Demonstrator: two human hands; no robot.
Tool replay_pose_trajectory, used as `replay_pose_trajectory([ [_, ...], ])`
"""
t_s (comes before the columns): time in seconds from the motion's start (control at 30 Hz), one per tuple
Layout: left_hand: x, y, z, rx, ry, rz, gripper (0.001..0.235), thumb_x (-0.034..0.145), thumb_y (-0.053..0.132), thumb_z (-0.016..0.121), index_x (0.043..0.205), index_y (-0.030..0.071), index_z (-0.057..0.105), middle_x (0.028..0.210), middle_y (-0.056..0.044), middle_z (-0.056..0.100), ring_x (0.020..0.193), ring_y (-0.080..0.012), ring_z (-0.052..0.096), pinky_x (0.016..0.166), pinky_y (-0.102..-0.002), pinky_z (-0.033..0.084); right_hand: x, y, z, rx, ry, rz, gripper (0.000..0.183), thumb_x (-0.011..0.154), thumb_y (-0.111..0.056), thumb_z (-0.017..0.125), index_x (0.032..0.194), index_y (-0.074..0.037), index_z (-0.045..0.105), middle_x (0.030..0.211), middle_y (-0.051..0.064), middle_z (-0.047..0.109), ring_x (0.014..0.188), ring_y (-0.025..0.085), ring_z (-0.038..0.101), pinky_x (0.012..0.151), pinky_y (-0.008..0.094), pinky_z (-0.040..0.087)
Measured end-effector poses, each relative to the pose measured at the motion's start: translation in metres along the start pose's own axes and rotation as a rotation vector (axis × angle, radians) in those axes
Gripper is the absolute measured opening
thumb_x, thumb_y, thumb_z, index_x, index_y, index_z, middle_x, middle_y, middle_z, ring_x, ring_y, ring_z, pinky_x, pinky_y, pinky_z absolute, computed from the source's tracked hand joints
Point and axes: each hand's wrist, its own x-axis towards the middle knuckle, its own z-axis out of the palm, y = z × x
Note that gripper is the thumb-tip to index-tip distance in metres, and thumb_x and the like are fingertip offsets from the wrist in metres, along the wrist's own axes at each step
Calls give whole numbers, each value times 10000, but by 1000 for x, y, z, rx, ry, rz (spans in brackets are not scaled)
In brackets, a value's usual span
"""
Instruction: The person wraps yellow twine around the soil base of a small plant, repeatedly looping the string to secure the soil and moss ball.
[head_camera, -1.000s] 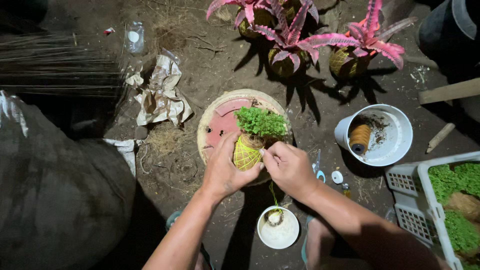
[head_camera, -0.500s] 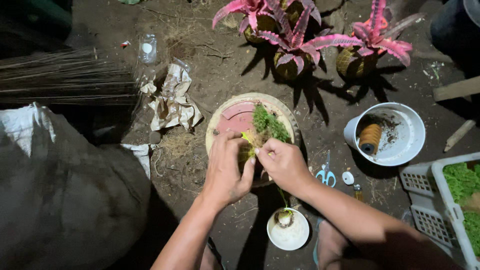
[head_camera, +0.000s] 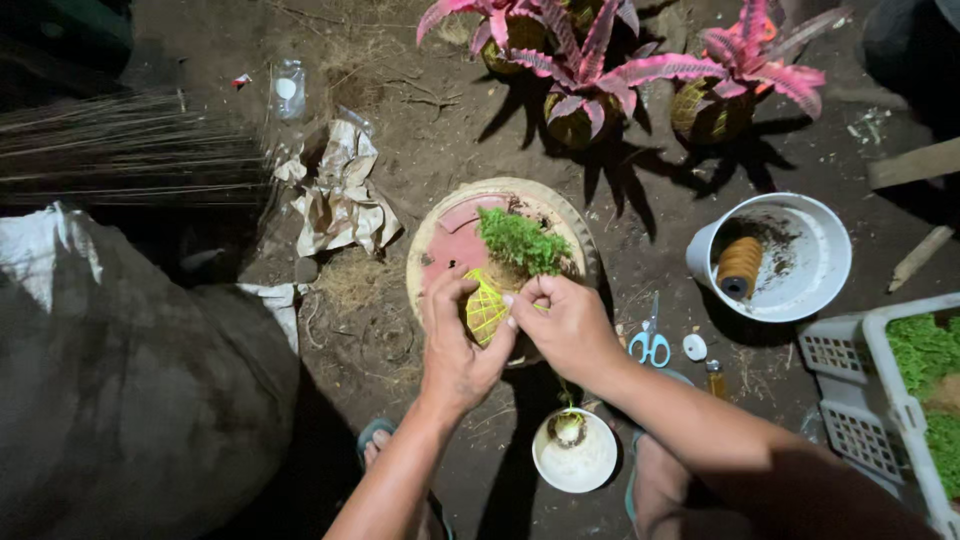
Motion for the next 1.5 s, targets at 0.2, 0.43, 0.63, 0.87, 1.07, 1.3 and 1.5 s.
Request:
replay_pose_trajectory([
  [0.2, 18, 3, -19, 298, -272, 57, 403, 849, 96, 712, 1181, -18, 514, 1197, -233, 574, 1096, -422, 581, 971, -506, 463, 8, 5, 4, -7, -51, 6, 245, 919, -214, 718, 772, -19, 701, 633, -22, 631, 587, 22, 495, 490, 249, 420],
  [0.43, 24, 1, 3, 108, -88, 104, 267, 846, 97, 673, 1096, 44, 601, 1252, -216, 594, 1163, -396, 576, 1002, -497, 445, 24, 18, -16, 178, -209, 171, 175, 937, -194, 681, 887, -26, 686, 637, 1, 613, 512, 82, 558, 464, 267, 426],
  [0.63, 25, 3, 0, 120, -95, 9, 200, 816, 103, 649, 1014, 76, 640, 1201, -186, 624, 1149, -374, 589, 1030, -486, 435, 21, 13, -17, 56, -117, 147, 160, 940, -179, 640, 934, -26, 684, 667, 63, 656, 546, 113, 611, 504, 300, 485],
  [0.87, 37, 18, -6, 326, -222, -63, 212, 822, 132, 684, 1003, 29, 646, 1066, -156, 622, 1046, -381, 596, 1099, -572, 363, 21, 19, -5, -58, -76, -155, 196, 930, -181, 638, 959, 3, 700, 825, 75, 749, 757, 98, 668, 694, 297, 553],
  [1.07, 38, 21, -4, 286, -198, -52, 175, 854, 132, 711, 1000, 41, 680, 1107, -150, 638, 1037, -370, 612, 1087, -552, 380, 24, 12, -9, 1, -65, -152, 174, 937, -157, 637, 966, 6, 691, 835, 68, 728, 753, 94, 642, 685, 290, 543],
  [1.3, 31, 14, 0, 242, -105, -86, 117, 872, 132, 714, 954, 51, 699, 1129, -133, 649, 1082, -337, 621, 1006, -472, 415, 7, 1, -10, 41, 99, -252, 151, 1021, -126, 559, 1055, 6, 627, 875, 62, 723, 711, 96, 659, 639, 272, 536],
  [1.5, 33, 6, -6, 164, -127, -266, 130, 897, 148, 687, 967, 40, 707, 1127, -129, 657, 1067, -315, 640, 961, -446, 419, -3, 16, -33, 676, -16, -173, 81, 1041, -106, 544, 1060, -55, 603, 964, 69, 725, 708, 48, 617, 585, 228, 473],
])
